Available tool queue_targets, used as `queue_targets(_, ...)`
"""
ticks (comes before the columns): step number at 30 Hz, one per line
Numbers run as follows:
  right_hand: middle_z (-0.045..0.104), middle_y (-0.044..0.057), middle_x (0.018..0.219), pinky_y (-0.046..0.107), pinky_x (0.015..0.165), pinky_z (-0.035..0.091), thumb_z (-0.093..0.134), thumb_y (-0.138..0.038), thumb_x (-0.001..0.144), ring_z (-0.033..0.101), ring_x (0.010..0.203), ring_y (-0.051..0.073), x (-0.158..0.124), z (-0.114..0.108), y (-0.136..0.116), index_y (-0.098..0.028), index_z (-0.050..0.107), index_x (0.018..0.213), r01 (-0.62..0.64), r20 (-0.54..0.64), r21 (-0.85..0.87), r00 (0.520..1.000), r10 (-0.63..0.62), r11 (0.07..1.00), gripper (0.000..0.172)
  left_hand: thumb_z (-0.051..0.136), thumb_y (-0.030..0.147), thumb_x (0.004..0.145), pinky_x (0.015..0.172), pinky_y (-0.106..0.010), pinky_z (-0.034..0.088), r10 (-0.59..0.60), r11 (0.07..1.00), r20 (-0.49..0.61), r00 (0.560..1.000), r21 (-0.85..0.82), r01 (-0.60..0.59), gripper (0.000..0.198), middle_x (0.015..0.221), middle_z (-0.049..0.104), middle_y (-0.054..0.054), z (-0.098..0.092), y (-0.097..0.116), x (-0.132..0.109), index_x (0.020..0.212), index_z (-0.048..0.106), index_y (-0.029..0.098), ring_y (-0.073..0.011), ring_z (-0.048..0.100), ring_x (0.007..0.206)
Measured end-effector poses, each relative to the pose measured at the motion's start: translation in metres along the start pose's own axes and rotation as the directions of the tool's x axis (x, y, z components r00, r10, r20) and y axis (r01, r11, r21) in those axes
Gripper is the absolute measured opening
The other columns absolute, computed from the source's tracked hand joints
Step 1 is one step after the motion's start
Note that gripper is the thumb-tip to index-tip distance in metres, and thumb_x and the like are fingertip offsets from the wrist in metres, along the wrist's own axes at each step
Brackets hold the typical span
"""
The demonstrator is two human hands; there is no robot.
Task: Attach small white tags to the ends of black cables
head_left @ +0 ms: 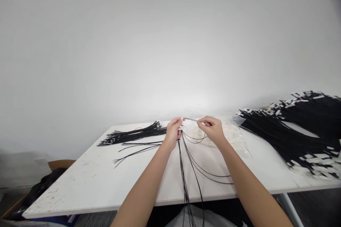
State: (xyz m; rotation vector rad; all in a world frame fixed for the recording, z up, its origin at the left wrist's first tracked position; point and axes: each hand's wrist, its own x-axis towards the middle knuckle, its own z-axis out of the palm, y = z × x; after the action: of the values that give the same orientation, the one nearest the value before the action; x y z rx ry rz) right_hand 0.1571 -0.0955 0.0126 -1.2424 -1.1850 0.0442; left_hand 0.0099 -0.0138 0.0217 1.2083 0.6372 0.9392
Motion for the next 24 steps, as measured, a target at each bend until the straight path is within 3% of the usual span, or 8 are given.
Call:
queue_targets(10, 0.035, -0.005, 0.049, 0.024, 0.051, 0.03, 0.057, -0.016, 0.067, 0.035, 0.048, 0.008, -0.0014, 0.0004, 0.001, -0.02, 0.066, 0.063, 0.191, 0.003, -0.095, 0.981, -0.192, 0.977, 0.01, 0.064, 0.041, 0.064, 0.032, -0.016, 0.01, 0.004, 1.0, -0.006, 1.0, -0.001, -0.004, 0.033, 0.066, 0.042, 0.004, -0.0001, -0.0004, 0.0004, 0.083, 0.059, 0.015, 0.0008, 0.029, 0.033)
queue_targets(24, 0.033, -0.005, 0.048, 0.024, 0.05, 0.03, 0.058, -0.015, 0.068, 0.035, 0.048, 0.008, -0.0016, 0.001, 0.0013, -0.019, 0.064, 0.061, 0.247, 0.0, -0.145, 0.968, -0.25, 0.958, 0.01, 0.066, 0.042, 0.063, 0.033, -0.016, 0.01, 0.002, 1.0, 0.021, 1.0, -0.025, -0.001, 0.035, 0.065, 0.042, 0.004, -0.0017, -0.003, 0.0013, 0.084, 0.059, 0.015, 0.0009, 0.029, 0.033)
